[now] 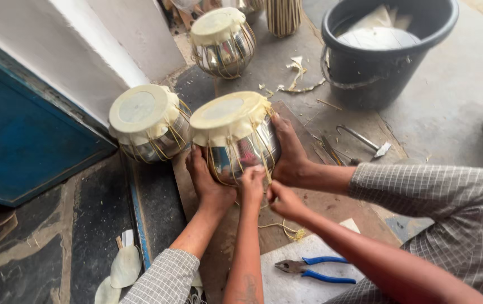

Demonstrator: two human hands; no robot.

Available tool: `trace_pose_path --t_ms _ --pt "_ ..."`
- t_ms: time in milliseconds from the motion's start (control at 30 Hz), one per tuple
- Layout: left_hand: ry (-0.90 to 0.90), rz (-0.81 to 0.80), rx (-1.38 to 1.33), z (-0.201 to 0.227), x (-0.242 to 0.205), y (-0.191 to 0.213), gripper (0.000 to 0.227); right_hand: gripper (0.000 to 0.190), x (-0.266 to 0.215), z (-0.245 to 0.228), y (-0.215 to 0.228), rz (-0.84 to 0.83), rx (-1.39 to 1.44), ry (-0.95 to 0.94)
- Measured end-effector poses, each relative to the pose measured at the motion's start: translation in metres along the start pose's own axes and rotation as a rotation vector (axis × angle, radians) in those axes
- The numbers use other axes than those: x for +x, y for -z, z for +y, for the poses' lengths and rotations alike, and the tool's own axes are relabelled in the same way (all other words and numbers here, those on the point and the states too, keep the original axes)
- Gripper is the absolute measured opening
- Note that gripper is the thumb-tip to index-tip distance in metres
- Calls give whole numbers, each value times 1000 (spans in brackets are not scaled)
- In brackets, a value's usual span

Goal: The person is assembling a small drum by securing a skin head to a metal shell using rope and pliers. They wrap the rope around the drum, tighten it with pliers, and tie off the ends. The person then uses a wooden stick to tap the drumhead.

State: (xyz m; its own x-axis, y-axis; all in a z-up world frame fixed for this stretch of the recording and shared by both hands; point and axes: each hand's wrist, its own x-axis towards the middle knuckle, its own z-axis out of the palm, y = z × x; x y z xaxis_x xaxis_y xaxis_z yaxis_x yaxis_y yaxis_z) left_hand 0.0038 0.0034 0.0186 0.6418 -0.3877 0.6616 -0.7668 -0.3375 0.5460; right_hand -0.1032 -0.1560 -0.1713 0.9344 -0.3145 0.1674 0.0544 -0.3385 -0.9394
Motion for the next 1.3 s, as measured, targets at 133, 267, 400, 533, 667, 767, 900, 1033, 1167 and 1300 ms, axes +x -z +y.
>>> trace_pose_path --t_ms 133,267,400,533,667,767,900,1033,1167,1300 --pt "-35 37 29 7 -8 9 106 28 35 -21 10 40 -185 287" --pt "1 54 20 2 -14 10 111 28 103 -49 22 365 -506 258" --pt "-81 93 22 -7 -23 12 112 12 135 -59 19 161 -422 -65" --pt "394 7 -313 -28 -23 -59 76 23 83 -40 29 -69 -342 231" --pt "907 -30 -1104 -51 -58 -151 36 77 -44 -18 49 -139 -306 408" --pt "538 99 -327 -71 -64 -152 32 64 -119 -8 28 -614 -964 -185" --pt "453 -1 -84 -77 -67 -120 30 47 -164 3 -3 -731 -1167 -114" --pt "471 -58 -79 -97 -64 -117 28 35 -113 12 13 -806 -707 -506" --pt "487 -42 -218 -105 -59 -122 27 39 -67 -35 54 -596 -54 -727" --pt "780 26 -762 -57 -59 -104 30 45 -37 -100 84 -365 90 -395"
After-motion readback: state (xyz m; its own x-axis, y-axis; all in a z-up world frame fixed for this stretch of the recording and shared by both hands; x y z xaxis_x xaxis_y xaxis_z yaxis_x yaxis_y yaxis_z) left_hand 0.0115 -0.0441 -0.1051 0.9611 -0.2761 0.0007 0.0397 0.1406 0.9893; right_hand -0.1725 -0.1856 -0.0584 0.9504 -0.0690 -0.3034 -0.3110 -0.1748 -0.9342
